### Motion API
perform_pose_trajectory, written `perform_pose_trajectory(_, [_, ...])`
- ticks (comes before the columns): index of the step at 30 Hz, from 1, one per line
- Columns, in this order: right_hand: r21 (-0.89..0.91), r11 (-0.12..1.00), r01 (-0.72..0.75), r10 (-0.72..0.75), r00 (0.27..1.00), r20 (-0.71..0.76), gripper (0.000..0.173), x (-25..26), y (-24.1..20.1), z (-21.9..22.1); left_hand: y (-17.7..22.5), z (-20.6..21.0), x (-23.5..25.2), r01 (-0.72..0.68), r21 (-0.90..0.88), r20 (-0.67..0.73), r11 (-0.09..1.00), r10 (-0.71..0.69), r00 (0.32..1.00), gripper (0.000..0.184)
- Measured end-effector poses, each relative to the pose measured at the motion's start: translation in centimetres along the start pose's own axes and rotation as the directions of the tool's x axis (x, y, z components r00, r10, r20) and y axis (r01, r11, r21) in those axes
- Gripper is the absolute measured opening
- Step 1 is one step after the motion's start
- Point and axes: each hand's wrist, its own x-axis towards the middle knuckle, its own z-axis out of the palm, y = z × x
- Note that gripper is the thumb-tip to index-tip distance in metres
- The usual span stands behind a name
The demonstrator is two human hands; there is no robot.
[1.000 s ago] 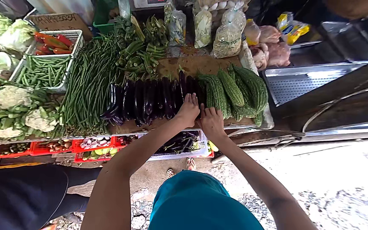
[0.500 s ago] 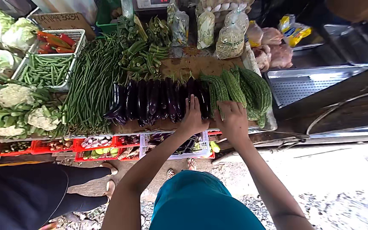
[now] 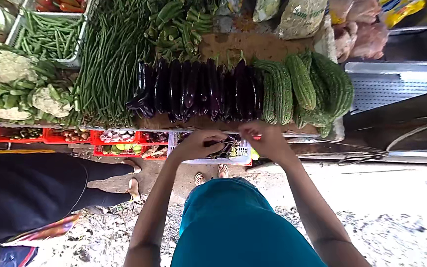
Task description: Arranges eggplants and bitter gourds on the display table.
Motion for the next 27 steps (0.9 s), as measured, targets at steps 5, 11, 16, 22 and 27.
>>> perform_pose_trajectory(5, [-0.211,0.948,-0.239,0.319,0.692,0.648,0.039,0.8,5.7,11.0,-13.2,0.9,-3.8,0.560,0.095,0.009,0.823,-0.563,0.826,0.029])
perform_pose_trajectory(11, [-0.107,0.789,-0.604,0.577,0.670,0.468,0.061,4.0,9.8,21.4,-22.0,4.3,-1.0,0.779,0.411,-0.166,0.474,-0.801,0.575,0.055])
perform_pose_trajectory(16, [0.009,0.779,-0.627,0.560,0.702,0.439,0.089,3.2,10.6,24.8,-25.1,5.7,-2.7,0.795,0.350,-0.195,0.496,-0.792,0.579,0.069])
perform_pose_trajectory(22, [0.103,0.702,-0.705,0.573,0.645,0.506,0.060,4.1,11.4,24.0,-25.6,5.5,-2.5,0.801,0.300,-0.244,0.518,-0.770,0.590,0.065])
perform_pose_trajectory(27, [0.117,0.848,-0.516,0.410,0.780,0.472,0.044,4.5,11.1,22.6,-24.1,5.2,-3.0,0.747,0.370,-0.326,0.552,-0.676,0.661,0.048])
